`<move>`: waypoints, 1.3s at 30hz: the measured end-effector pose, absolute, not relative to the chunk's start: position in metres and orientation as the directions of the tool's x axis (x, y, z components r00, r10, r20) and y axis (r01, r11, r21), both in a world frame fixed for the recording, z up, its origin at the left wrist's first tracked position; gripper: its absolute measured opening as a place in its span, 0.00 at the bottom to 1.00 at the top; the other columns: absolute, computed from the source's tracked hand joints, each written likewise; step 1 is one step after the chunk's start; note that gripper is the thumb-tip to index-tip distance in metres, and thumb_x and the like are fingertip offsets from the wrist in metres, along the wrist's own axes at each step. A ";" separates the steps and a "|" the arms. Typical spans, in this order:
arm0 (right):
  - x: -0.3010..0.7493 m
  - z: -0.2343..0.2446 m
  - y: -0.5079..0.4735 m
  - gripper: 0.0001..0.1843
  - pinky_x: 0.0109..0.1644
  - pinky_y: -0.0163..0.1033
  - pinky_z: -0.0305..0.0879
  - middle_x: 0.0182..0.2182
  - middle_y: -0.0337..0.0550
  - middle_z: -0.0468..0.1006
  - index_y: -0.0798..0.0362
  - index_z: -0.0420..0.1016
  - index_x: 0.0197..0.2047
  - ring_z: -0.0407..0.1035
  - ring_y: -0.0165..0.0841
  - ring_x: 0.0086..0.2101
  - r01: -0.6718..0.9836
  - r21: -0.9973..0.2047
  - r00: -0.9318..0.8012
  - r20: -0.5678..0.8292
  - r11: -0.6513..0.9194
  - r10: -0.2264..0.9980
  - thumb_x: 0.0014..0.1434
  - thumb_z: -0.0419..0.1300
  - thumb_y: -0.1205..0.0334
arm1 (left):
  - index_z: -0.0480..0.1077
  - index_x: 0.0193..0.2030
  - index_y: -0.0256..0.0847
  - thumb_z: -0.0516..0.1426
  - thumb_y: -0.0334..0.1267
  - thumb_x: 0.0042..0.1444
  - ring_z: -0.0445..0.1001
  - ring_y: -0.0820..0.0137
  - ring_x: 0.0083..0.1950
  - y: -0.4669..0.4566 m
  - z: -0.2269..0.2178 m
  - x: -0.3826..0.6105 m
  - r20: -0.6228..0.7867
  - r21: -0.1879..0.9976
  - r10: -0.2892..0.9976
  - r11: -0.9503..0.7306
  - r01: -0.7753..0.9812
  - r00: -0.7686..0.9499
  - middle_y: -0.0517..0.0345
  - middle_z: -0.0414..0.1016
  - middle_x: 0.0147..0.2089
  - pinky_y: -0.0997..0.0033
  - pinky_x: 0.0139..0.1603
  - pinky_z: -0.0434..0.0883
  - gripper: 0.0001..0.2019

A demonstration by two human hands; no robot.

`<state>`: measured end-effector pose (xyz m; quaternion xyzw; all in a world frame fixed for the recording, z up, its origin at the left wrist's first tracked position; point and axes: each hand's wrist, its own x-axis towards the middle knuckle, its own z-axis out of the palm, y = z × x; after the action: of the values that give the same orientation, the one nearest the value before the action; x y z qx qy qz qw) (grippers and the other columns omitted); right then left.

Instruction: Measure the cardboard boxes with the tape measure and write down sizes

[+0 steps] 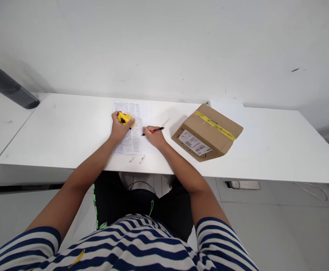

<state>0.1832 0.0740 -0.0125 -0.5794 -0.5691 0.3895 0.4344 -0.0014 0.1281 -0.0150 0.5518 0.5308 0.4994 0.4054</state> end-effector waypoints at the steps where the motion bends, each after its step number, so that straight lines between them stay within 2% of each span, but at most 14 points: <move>1: 0.183 -0.012 0.074 0.20 0.30 0.38 0.57 0.18 0.36 0.68 0.52 0.76 0.24 0.61 0.31 0.24 0.323 -0.946 0.033 0.042 0.029 0.999 0.58 0.58 0.46 | 0.54 0.57 0.46 0.70 0.49 0.49 0.73 0.63 0.54 0.128 -0.015 -0.001 0.121 0.977 0.991 -0.107 0.187 -0.063 0.51 0.68 0.54 0.62 0.54 0.71 0.36; 11: 0.186 -0.018 0.073 0.21 0.31 0.38 0.56 0.18 0.35 0.65 0.51 0.72 0.22 0.60 0.30 0.24 0.312 -0.948 0.106 0.091 0.053 0.990 0.60 0.58 0.46 | 0.53 0.57 0.47 0.70 0.48 0.48 0.73 0.62 0.55 0.128 -0.016 0.000 0.118 0.971 0.991 -0.102 0.216 -0.060 0.50 0.66 0.56 0.59 0.56 0.70 0.37; 15: 0.187 -0.018 0.073 0.20 0.31 0.38 0.57 0.18 0.36 0.66 0.51 0.73 0.22 0.60 0.30 0.24 0.314 -0.948 0.081 0.078 0.049 0.994 0.60 0.58 0.48 | 0.53 0.57 0.48 0.70 0.48 0.48 0.72 0.61 0.56 0.128 -0.015 -0.001 0.111 0.970 0.992 -0.097 0.223 -0.055 0.49 0.65 0.56 0.59 0.56 0.71 0.37; 24: 0.186 -0.017 0.074 0.20 0.30 0.38 0.56 0.17 0.35 0.65 0.51 0.71 0.21 0.58 0.29 0.23 0.282 -0.959 0.150 0.073 0.028 0.986 0.59 0.59 0.49 | 0.53 0.57 0.49 0.71 0.47 0.47 0.72 0.61 0.56 0.129 -0.017 0.000 0.138 0.966 0.988 -0.121 0.228 -0.062 0.50 0.66 0.56 0.57 0.57 0.71 0.37; 29: 0.187 -0.016 0.073 0.20 0.31 0.38 0.57 0.18 0.36 0.67 0.52 0.73 0.22 0.60 0.30 0.24 0.303 -0.952 0.090 0.078 0.047 0.993 0.60 0.58 0.48 | 0.53 0.56 0.48 0.71 0.49 0.47 0.72 0.61 0.56 0.128 -0.015 -0.001 0.127 0.965 0.990 -0.110 0.238 -0.056 0.50 0.66 0.56 0.58 0.57 0.71 0.37; 39: 0.186 -0.015 0.071 0.22 0.31 0.39 0.57 0.17 0.35 0.63 0.50 0.66 0.20 0.58 0.29 0.24 0.318 -0.947 0.182 0.114 0.051 0.977 0.62 0.58 0.49 | 0.53 0.57 0.49 0.71 0.47 0.48 0.72 0.62 0.56 0.128 -0.017 0.000 0.111 0.968 0.993 -0.098 0.231 -0.042 0.52 0.65 0.56 0.59 0.57 0.70 0.37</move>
<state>0.1863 0.0707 -0.0153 -0.5983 -0.5408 0.3414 0.4827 -0.0005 0.1284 -0.0174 0.5659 0.5407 0.4782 0.3983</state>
